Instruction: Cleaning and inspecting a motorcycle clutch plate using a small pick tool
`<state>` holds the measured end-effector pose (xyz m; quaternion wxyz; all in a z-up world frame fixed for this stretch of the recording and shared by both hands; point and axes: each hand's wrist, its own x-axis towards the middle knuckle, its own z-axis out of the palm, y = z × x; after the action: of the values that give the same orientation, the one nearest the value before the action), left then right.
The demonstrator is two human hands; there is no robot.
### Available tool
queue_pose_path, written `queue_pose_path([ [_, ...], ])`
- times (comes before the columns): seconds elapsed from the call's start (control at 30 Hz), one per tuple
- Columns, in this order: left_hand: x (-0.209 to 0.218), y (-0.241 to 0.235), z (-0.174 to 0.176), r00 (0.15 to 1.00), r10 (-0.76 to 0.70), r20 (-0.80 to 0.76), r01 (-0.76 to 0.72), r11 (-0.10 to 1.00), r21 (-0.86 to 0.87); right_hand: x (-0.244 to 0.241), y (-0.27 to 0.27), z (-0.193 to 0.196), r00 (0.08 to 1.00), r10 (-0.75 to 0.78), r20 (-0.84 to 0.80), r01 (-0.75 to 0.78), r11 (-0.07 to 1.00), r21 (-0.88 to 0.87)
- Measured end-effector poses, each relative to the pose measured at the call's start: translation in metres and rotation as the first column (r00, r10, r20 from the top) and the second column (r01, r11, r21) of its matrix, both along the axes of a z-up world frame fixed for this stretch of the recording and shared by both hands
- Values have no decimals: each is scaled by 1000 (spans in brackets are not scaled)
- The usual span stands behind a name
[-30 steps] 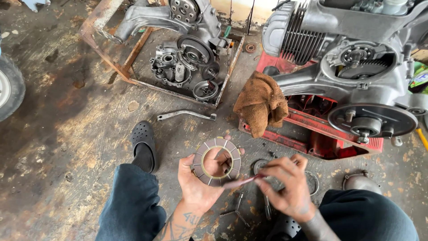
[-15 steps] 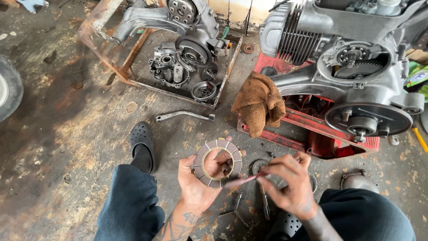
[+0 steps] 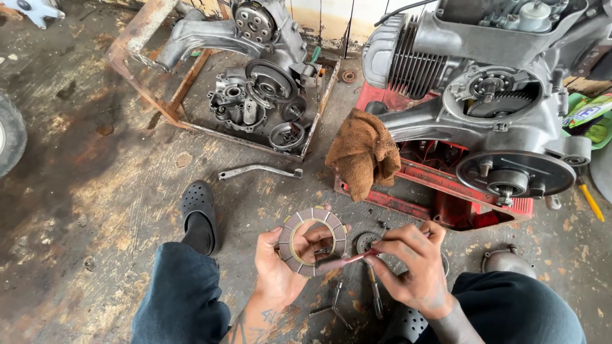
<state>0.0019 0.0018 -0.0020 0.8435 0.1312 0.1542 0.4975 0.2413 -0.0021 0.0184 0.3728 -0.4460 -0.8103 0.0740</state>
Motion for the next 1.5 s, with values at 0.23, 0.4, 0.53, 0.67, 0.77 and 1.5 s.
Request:
queue_pose_path([
  [0.23,4,0,-12,1000,6,23,-5,999,-48,12,6,-4,999,-30,16,29,999,22],
  [0.4,4,-1,-17,998,56,-34,-56,998,0,20,10,0,991,-135,-18,134,990,-37],
  [0.53,2,-1,-19,998,30,-62,-28,999,39,15,7,-10,999,-40,14,40,999,-3],
  [0.67,0,-5,-12,999,27,-35,-26,999,30,20,8,-12,994,-99,-40,96,993,-66],
  [0.77,-2,-1,-7,1000,-2,-11,3,999,44,19,9,-12,996,-76,-53,73,996,-57],
  [1.5,3,-5,-8,979,-179,-101,170,981,-97,24,11,-19,998,-62,-24,60,994,-88],
])
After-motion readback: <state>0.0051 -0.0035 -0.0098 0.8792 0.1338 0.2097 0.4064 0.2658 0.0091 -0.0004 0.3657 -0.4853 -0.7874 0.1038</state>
